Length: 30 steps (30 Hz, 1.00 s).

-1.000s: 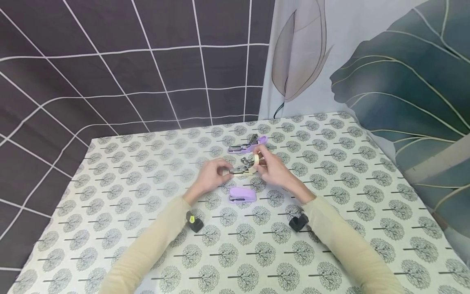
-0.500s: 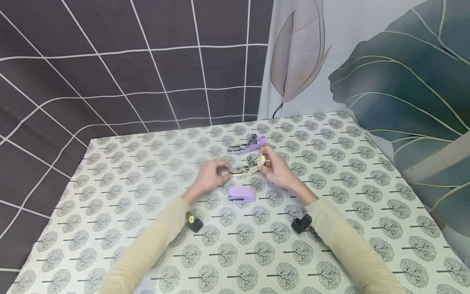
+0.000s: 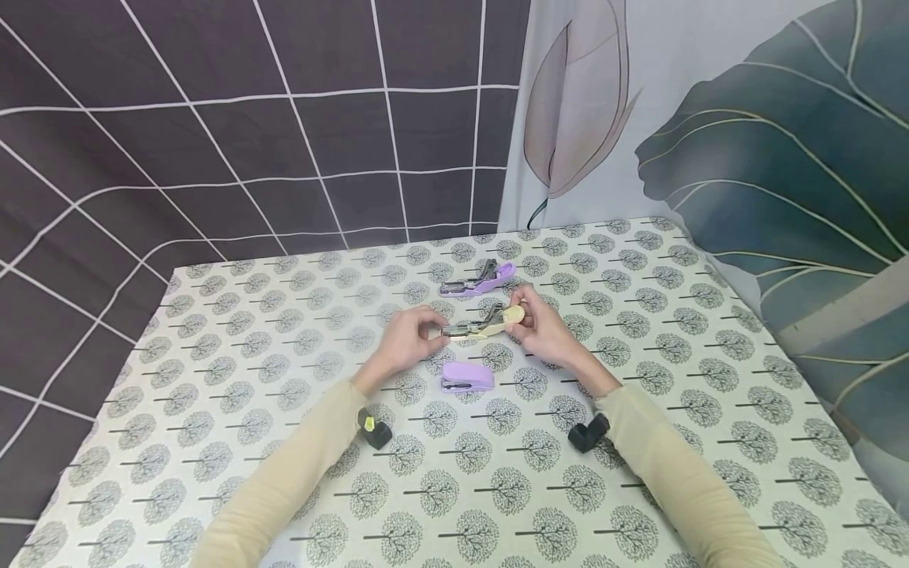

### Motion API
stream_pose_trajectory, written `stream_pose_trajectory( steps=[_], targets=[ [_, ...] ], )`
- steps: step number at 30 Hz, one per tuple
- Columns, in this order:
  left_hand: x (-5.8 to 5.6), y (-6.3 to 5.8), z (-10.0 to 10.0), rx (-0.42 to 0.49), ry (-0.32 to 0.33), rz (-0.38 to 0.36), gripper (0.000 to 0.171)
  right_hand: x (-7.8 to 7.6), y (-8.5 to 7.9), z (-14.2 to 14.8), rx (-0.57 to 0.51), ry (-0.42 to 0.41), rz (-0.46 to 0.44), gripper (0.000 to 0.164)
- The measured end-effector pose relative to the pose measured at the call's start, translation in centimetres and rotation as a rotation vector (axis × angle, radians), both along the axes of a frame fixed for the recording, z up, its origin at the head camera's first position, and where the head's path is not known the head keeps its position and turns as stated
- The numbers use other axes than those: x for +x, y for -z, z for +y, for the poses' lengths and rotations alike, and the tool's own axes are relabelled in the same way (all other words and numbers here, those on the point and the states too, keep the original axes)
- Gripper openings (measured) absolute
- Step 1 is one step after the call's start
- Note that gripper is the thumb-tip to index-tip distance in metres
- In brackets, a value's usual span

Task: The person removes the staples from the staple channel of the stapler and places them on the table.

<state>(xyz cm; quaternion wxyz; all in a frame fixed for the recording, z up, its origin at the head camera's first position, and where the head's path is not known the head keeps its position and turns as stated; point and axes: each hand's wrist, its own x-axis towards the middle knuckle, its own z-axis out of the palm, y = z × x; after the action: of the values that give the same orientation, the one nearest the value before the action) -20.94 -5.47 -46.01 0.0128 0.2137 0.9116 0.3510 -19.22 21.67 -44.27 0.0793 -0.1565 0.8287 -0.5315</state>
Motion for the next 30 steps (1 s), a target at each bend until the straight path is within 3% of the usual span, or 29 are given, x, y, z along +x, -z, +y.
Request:
stream_pose_trajectory(
  steps=[5,9,12,15,19,21,25,30],
  targets=[
    [-0.1,0.1,0.0,-0.008,0.001,0.006,0.026,0.1,0.1,0.2,-0.035,-0.027,-0.001,0.032],
    [-0.1,0.1,0.0,-0.008,0.002,0.002,0.026,0.7,-0.1,0.5,0.022,-0.028,0.039,0.047],
    [-0.1,0.1,0.0,-0.01,0.003,-0.003,0.027,1.2,-0.9,0.6,0.09,0.041,0.157,0.055],
    [-0.2,0.0,-0.1,-0.005,-0.001,-0.014,0.027,1.4,-2.1,0.4,0.127,0.144,0.334,0.053],
    [-0.1,0.0,-0.1,0.008,0.0,-0.026,0.028,1.6,-3.6,-0.5,0.116,0.222,0.51,0.044],
    [-0.1,-0.1,-0.1,0.008,0.007,-0.023,0.028,1.7,-4.0,-1.1,0.07,0.226,0.54,0.037],
    [-0.1,-0.2,-0.1,0.005,0.014,-0.01,0.027,1.9,-4.5,-2.7,-0.052,0.17,0.491,0.027],
    [-0.1,-0.1,0.0,0.0,0.011,0.011,0.027,2.2,-4.6,-4.5,-0.115,0.093,0.223,0.027]
  ],
)
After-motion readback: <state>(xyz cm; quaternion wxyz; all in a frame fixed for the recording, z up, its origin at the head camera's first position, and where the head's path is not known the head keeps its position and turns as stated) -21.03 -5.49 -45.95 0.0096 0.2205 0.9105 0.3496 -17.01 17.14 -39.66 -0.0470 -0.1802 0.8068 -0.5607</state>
